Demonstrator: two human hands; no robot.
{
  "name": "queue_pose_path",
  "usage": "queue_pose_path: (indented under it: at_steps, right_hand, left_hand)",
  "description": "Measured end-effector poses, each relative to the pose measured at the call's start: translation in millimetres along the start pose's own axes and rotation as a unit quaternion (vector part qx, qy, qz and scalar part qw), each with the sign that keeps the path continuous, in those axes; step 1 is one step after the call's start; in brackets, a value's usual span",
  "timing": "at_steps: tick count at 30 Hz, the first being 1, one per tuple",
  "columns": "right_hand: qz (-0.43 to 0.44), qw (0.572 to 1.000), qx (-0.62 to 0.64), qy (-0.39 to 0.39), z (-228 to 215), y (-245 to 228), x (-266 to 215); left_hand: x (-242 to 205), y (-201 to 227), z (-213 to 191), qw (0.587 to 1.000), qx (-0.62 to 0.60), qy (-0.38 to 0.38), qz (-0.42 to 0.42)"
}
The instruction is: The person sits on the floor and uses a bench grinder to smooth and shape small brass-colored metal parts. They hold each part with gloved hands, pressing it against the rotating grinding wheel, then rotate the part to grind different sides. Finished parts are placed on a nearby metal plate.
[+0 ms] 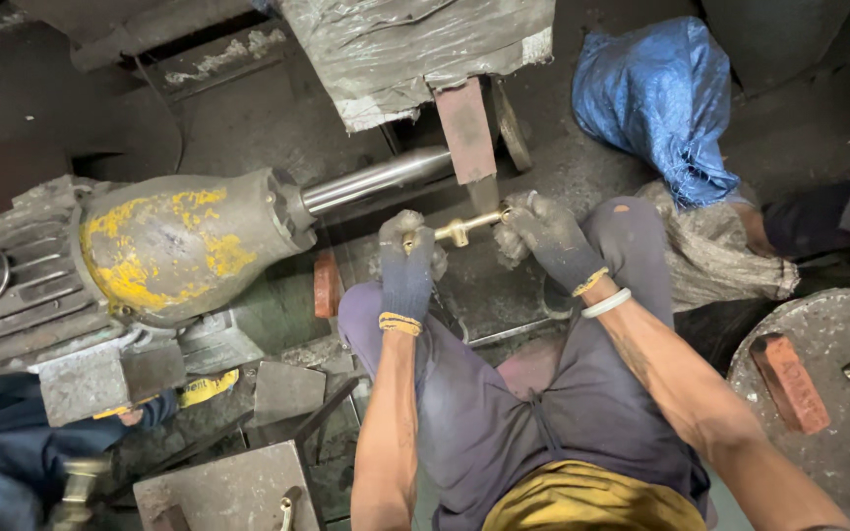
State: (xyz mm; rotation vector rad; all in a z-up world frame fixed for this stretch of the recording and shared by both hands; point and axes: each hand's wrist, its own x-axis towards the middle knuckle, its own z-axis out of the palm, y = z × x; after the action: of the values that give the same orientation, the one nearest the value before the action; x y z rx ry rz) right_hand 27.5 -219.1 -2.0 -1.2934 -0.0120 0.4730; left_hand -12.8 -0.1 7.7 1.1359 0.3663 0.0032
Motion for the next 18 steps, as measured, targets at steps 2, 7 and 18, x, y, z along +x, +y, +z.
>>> queue_pose_path:
  at_steps: [2,7,18]
  right_hand:
    - [0.043,0.998,-0.039,0.017,-1.3,0.4,4.9]
    - [0.107,0.989,-0.090,0.055,-9.8,8.6,24.6]
    - [-0.069,0.994,-0.088,0.012,-9.8,1.8,-11.0]
  left_hand:
    - [4.2,-1.7,-0.1,0.999,0.019,0.017,-0.033]
    - [19.1,-6.6,0.6,0.992,0.038,0.040,-0.114]
    - [-4.4,7.6,3.0,0.991,0.046,0.044,-0.115]
